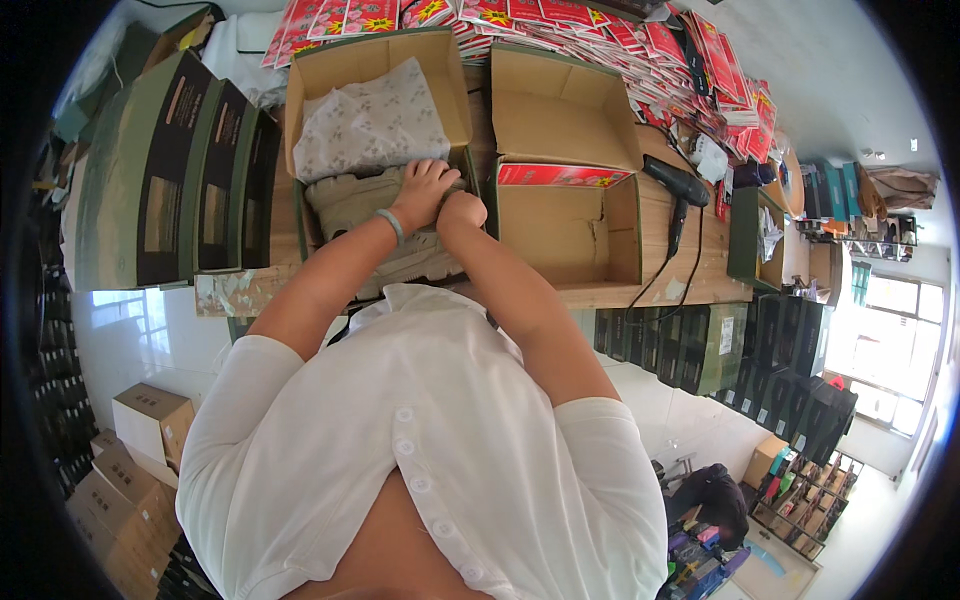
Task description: The person uses a heat gun to apply a label to a green box, then stacks the box with others on the floor. They later open a box, place a shoe inside with bubble wrap and a red card, close it, and repeat the labeling process.
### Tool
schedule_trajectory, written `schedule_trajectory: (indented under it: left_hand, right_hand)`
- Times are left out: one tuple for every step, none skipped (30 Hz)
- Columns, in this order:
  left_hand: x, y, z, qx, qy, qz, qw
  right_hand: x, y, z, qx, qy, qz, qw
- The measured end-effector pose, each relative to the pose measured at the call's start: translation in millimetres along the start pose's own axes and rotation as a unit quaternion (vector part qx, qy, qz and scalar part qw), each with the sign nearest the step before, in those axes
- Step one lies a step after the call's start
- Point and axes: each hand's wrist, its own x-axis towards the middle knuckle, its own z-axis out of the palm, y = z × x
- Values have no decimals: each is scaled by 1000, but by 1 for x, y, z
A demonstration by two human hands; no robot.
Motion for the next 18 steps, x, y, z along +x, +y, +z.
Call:
schedule_trajectory:
  left_hand:
    - [0,-1,1,-4,-6,1,1000]
    - [-1,-3,2,-9,-11,3,1000]
    - [-2,-3,2,-15,-19,6,1000]
    - [-1,-6,1,-21,-26,15,999]
    - [0,-10,0,-26,-34,25,999]
    - [-3,-10,-3,-34,-43,34,998]
    - [-8,-8,-6,-62,-33,20,997]
    - [-11,-5,-15,-88,-21,0,996]
    - [-15,-1,-25,-112,-7,-20,994]
    - [-23,3,-35,-139,-19,-53,989]
    - [-34,8,-45,-145,-16,-73,987]
    - [-46,14,-55,-149,-15,-90,985]
    - [-58,20,-64,-154,-15,-103,983]
    - [-73,27,-71,-148,-20,-126,981]
    - [-89,36,-80,-141,-23,-152,978]
    - [-103,44,-87,-135,-26,-178,974]
    - [-114,49,-92,-117,-21,-191,974]
    - [-124,54,-98,-96,-16,-206,974]
  right_hand:
    - [3,-2,5,-1,1,-1,1000]
    - [6,-4,11,-2,2,-1,1000]
    - [6,-5,14,-1,1,1,1000]
    - [5,-1,17,3,46,-31,998]
    - [4,9,21,8,91,-62,994]
    - [-3,21,25,12,134,-93,987]
    - [-21,34,10,84,150,-82,982]
    - [-37,51,-10,151,165,-76,972]
    - [-39,78,-12,182,190,-64,963]
    - [-38,107,-14,215,215,-47,951]
    - [-30,138,-5,219,191,-60,955]
    - [-17,168,14,226,167,-73,957]
    - [-9,185,34,235,145,-82,958]
    - [-10,187,49,188,120,-117,968]
    - [-15,188,64,138,93,-155,974]
    - [-16,187,77,87,66,-192,975]
    - [-11,182,86,55,30,-178,982]
    - [-4,174,96,22,-6,-167,986]
